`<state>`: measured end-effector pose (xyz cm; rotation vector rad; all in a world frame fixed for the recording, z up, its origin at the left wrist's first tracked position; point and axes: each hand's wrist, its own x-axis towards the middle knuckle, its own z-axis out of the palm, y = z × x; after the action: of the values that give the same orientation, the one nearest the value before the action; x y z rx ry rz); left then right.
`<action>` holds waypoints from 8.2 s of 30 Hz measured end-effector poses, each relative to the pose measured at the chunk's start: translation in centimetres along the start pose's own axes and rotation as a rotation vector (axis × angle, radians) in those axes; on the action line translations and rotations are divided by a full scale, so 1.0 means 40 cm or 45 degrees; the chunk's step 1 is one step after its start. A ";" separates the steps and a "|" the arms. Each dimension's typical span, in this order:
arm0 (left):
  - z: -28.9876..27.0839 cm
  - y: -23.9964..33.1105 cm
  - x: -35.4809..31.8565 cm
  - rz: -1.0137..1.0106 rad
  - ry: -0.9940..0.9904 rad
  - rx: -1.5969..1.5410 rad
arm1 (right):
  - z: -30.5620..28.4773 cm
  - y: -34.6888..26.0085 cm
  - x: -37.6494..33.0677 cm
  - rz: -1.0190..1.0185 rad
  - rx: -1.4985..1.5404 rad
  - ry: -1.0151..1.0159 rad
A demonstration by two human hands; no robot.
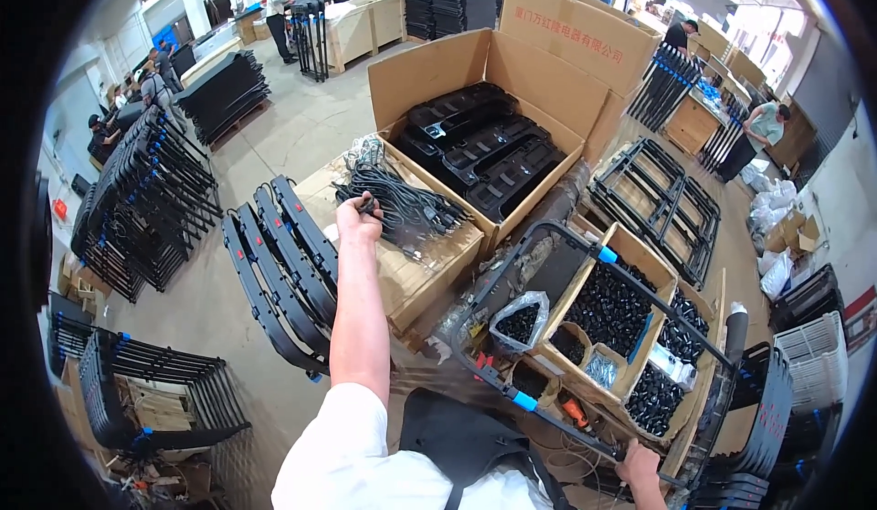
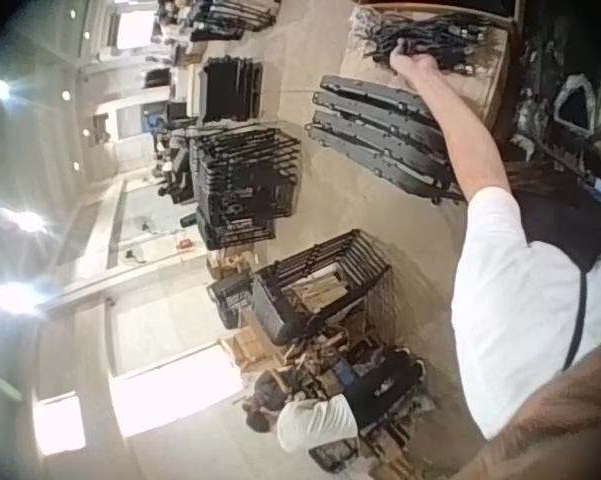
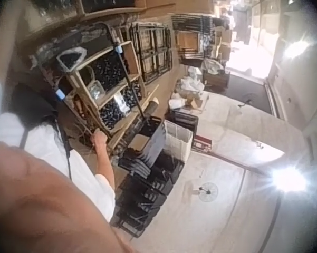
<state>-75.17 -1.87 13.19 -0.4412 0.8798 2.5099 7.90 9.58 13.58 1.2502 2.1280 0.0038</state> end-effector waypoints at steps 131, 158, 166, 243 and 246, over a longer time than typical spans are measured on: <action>-0.295 -0.664 -0.906 0.893 -2.014 1.862 | 0.059 -0.113 -0.018 0.260 0.409 0.393; -0.257 -0.746 -1.246 -1.109 -1.294 1.219 | -0.276 -0.100 0.300 0.029 3.712 0.146; -0.230 -0.683 -1.333 -0.987 -1.252 1.355 | -0.267 -0.037 0.449 0.150 3.681 0.410; -0.425 -0.430 -1.059 -0.441 -0.860 1.340 | -0.061 -0.468 0.006 -0.921 2.293 -1.338; -0.509 -0.450 -0.997 -0.509 -0.675 1.332 | -0.018 -0.558 0.027 -0.737 2.322 -1.397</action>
<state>-29.13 -14.40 6.01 0.3481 1.4933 1.4012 -10.17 -1.49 6.46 0.7707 0.9540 -2.5441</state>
